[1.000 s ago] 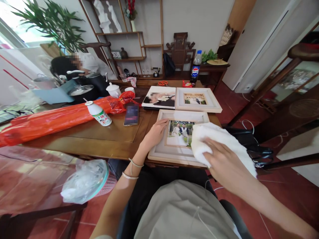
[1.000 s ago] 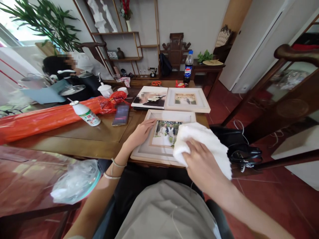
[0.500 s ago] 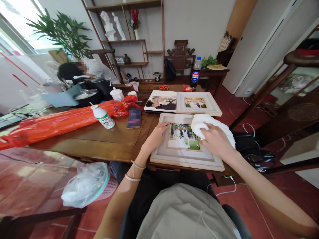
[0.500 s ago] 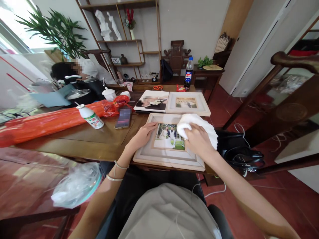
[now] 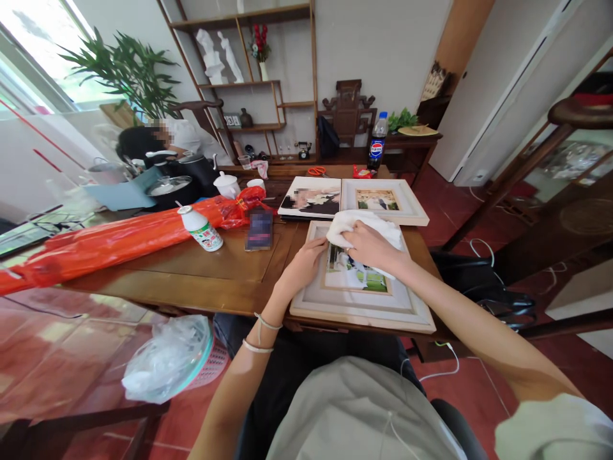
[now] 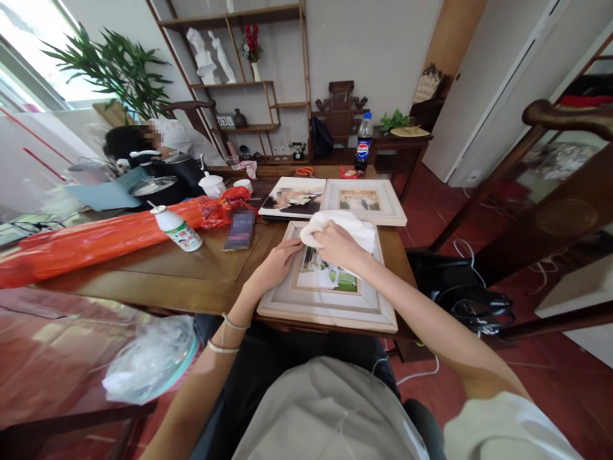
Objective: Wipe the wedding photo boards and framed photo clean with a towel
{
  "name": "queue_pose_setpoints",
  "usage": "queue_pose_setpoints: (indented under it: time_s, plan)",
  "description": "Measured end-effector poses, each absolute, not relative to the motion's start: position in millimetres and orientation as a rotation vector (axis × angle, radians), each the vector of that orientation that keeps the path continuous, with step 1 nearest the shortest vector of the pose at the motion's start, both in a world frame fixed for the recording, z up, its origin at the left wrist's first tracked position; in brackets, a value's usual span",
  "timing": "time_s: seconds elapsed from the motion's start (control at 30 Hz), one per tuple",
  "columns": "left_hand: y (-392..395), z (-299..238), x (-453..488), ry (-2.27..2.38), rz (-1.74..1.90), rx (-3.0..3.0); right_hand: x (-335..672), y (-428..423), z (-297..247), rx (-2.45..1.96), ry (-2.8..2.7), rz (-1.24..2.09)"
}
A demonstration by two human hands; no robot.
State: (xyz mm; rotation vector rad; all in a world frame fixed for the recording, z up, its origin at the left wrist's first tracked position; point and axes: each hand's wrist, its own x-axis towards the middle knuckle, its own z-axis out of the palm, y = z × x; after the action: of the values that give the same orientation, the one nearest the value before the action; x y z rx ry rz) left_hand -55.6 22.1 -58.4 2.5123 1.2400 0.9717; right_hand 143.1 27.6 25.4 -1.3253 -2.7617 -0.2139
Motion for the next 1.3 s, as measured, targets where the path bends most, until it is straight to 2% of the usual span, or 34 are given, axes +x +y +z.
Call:
queue_pose_setpoints:
  time_s: [0.33,0.53,0.9,1.17,1.3]
  plan:
    - [18,-58,-55,1.277,0.957,2.468,196,19,40,-1.753,-2.732,-0.265]
    - [19,-60,-54,1.271,0.967,2.484,165,30,33,-1.486,-2.831,-0.314]
    - [18,-56,-52,1.241,0.993,2.466,80,73,26,-1.085,-2.951,-0.190]
    - [15,-57,-53,1.287,0.962,2.432,163,41,42,-1.349,-2.872,-0.258]
    - [14,-57,-53,1.327,0.938,2.433,222,21,57,-1.473,-2.595,-0.592]
